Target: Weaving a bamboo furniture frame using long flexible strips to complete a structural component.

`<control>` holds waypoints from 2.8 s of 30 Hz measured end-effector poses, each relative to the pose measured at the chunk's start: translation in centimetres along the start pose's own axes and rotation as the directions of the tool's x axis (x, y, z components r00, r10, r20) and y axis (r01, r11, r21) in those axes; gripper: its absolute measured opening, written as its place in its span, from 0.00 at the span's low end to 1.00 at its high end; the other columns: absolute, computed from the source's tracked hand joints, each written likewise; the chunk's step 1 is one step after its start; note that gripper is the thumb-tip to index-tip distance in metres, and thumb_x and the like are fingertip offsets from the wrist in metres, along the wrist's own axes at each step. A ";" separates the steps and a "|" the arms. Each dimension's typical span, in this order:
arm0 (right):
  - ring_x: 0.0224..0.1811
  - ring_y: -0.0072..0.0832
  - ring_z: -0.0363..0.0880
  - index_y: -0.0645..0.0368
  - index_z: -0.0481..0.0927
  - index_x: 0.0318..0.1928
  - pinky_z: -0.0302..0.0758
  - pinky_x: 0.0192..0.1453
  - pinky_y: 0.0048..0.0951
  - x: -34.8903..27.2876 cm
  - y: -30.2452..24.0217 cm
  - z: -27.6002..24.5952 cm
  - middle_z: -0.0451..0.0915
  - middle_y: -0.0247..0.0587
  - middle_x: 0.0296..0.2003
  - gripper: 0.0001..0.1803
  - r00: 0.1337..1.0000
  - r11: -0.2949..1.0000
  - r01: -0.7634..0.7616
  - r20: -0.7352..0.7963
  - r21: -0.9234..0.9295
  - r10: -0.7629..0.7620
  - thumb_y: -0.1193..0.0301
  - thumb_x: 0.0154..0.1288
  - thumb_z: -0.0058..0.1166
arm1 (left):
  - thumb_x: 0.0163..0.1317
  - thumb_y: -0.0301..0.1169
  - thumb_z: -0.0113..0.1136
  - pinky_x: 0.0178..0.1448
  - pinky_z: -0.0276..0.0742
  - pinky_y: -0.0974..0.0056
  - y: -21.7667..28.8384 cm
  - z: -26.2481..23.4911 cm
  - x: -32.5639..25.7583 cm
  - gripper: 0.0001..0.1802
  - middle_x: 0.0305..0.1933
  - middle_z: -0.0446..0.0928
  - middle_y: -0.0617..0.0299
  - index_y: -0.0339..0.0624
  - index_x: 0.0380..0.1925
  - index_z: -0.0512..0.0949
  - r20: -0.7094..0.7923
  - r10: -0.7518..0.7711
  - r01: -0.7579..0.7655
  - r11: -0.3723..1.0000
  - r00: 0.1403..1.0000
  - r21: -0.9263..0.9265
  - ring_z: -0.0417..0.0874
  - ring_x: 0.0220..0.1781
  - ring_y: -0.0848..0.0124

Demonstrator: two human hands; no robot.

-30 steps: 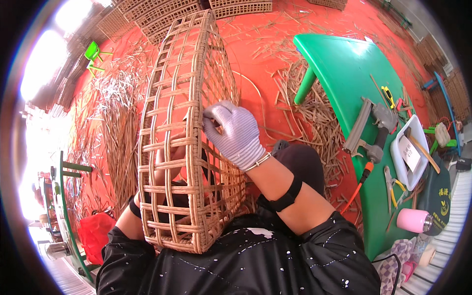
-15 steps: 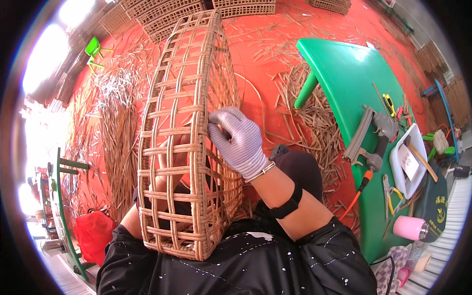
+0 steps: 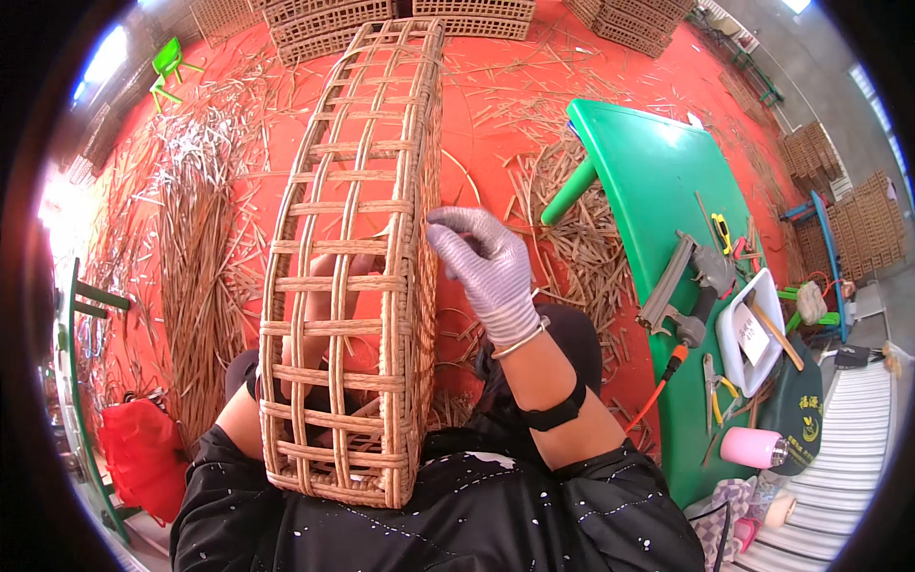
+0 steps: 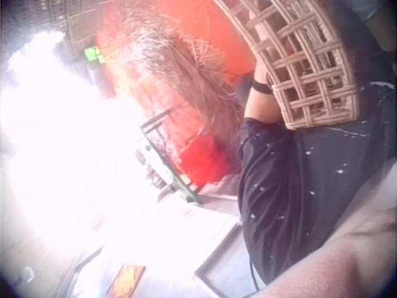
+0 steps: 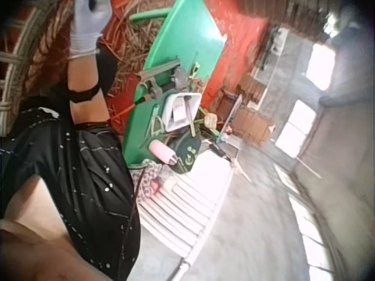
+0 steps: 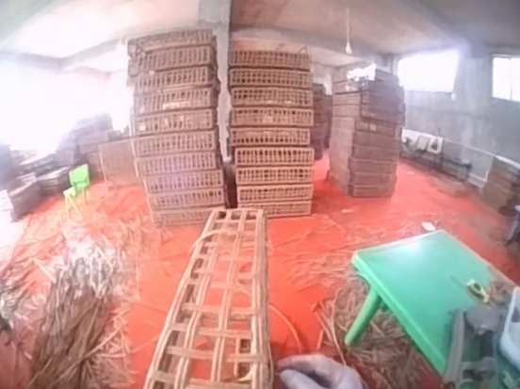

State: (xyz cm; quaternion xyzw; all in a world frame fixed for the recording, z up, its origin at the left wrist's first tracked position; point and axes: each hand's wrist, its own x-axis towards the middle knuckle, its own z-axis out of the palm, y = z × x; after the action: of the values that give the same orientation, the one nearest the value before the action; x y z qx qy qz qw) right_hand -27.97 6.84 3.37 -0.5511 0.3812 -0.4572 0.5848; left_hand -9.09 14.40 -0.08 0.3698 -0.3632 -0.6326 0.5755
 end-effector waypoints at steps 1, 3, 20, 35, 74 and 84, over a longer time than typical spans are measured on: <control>0.20 0.14 0.70 0.61 0.80 0.39 0.66 0.24 0.16 0.1 -0.4 0.2 0.77 0.31 0.25 0.08 1.000 1.000 -0.001 0.004 -0.012 0.001 0.74 0.57 0.59 | 0.67 0.41 0.44 0.52 0.76 0.60 0.0 -0.3 0.1 0.21 0.47 0.76 0.55 0.36 0.51 0.71 0.003 -0.014 0.014 1.000 1.000 -0.003 0.78 0.45 0.65; 0.23 0.20 0.73 0.60 0.81 0.37 0.70 0.27 0.19 0.3 -1.0 0.1 0.78 0.35 0.27 0.10 0.819 0.663 0.559 0.206 -0.499 -0.536 0.77 0.52 0.62 | 0.67 0.42 0.44 0.51 0.76 0.60 -0.1 -0.8 0.6 0.21 0.47 0.76 0.55 0.36 0.51 0.71 0.018 -0.043 0.043 0.999 0.999 -0.012 0.78 0.45 0.65; 0.30 0.34 0.80 0.59 0.81 0.32 0.76 0.34 0.30 0.7 -6.8 2.0 0.80 0.41 0.30 0.07 0.804 0.403 0.593 0.480 -0.697 -0.352 0.70 0.53 0.61 | 0.66 0.43 0.48 0.53 0.75 0.60 -0.2 -1.9 -0.2 0.22 0.48 0.75 0.58 0.39 0.53 0.69 0.182 -0.111 0.166 0.931 0.977 -0.326 0.77 0.47 0.66; 0.26 0.24 0.76 0.60 0.81 0.33 0.72 0.31 0.22 1.1 -7.7 2.4 0.80 0.38 0.29 0.05 0.790 0.375 0.613 0.524 -0.696 -0.319 0.74 0.54 0.60 | 0.64 0.43 0.52 0.55 0.73 0.60 -0.1 -1.4 -0.2 0.24 0.49 0.73 0.60 0.42 0.55 0.68 0.243 -0.120 0.221 0.864 0.963 -0.451 0.75 0.50 0.68; 0.22 0.21 0.74 0.60 0.81 0.33 0.75 0.28 0.25 6.5 -12.1 6.8 0.77 0.35 0.21 0.11 0.657 0.287 0.322 0.432 -0.902 0.618 0.65 0.54 0.55 | 0.67 0.48 0.42 0.54 0.73 0.61 -1.8 -0.3 1.9 0.26 0.53 0.72 0.60 0.39 0.55 0.67 0.277 0.161 -0.045 0.923 0.947 -0.382 0.74 0.53 0.69; 0.28 0.16 0.76 0.63 0.81 0.38 0.73 0.32 0.17 2.0 -6.2 0.6 0.80 0.34 0.30 0.06 0.840 0.435 0.542 0.458 -0.719 -0.290 0.76 0.59 0.57 | 0.66 0.49 0.45 0.52 0.73 0.62 -0.7 0.1 0.8 0.25 0.49 0.73 0.59 0.40 0.51 0.70 0.313 0.125 0.044 0.874 0.941 -0.483 0.74 0.50 0.69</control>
State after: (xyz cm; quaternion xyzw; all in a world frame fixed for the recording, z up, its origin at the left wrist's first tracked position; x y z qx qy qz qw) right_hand -27.57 5.27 9.68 -0.8918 0.3179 -0.2747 0.1680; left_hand -9.58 13.67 -0.65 0.0935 -0.2939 -0.7442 0.5924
